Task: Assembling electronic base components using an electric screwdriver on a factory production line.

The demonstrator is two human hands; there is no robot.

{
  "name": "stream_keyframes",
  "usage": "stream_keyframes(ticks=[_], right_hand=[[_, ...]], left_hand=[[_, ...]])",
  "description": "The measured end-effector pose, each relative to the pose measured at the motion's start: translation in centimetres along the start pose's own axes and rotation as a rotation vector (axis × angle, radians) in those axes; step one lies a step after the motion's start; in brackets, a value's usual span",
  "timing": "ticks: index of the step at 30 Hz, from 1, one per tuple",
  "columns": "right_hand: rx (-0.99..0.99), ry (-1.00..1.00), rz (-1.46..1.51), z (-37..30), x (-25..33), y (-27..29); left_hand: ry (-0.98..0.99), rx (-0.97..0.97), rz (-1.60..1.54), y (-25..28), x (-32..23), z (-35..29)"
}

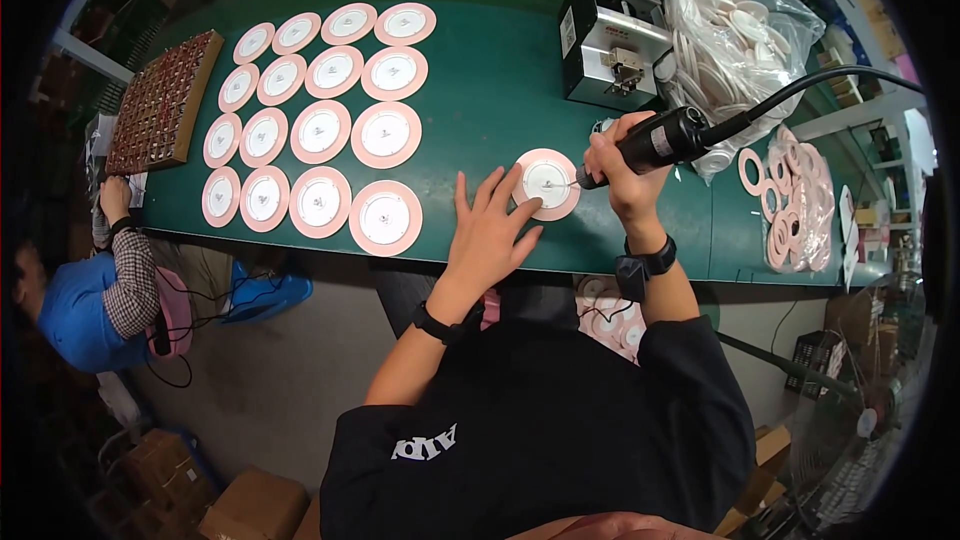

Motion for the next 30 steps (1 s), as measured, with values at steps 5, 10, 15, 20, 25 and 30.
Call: stream_keyframes(ticks=[5, 10, 15, 20, 25, 30], right_hand=[[-0.065, 0.037, 0.000, 2.0, 2.6, -0.2], [-0.207, 0.359, -0.018, 10.0, 5.9, 1.9], [-0.195, 0.350, -0.112, 14.6, 3.3, 4.6], [-0.131, 0.158, 0.073, 12.0, 2.9, 4.0], [-0.077, 0.117, 0.150, 4.7, 3.2, -0.8], [-0.033, 0.064, 0.078, 2.7, 0.3, -2.2]], left_hand=[[-0.018, -0.053, -0.032, -0.2, 0.4, 0.0], [-0.014, -0.050, -0.064, 0.1, 0.2, 0.1], [-0.012, -0.049, -0.059, 0.0, 0.3, 0.0], [-0.007, -0.053, -0.067, 0.0, 0.6, -0.2], [-0.006, -0.044, -0.069, 0.1, 0.4, -0.1], [-0.004, -0.033, -0.065, 0.3, 0.4, 0.0]])
Point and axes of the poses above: each hand's wrist, its own z-axis towards the middle knuckle, its own y-axis out of the back of the hand, x = y × z, the point moved 1 cm from there along z, towards the middle knuckle, and after that the axes turned 10 degrees about z, right-handed, at the moved point
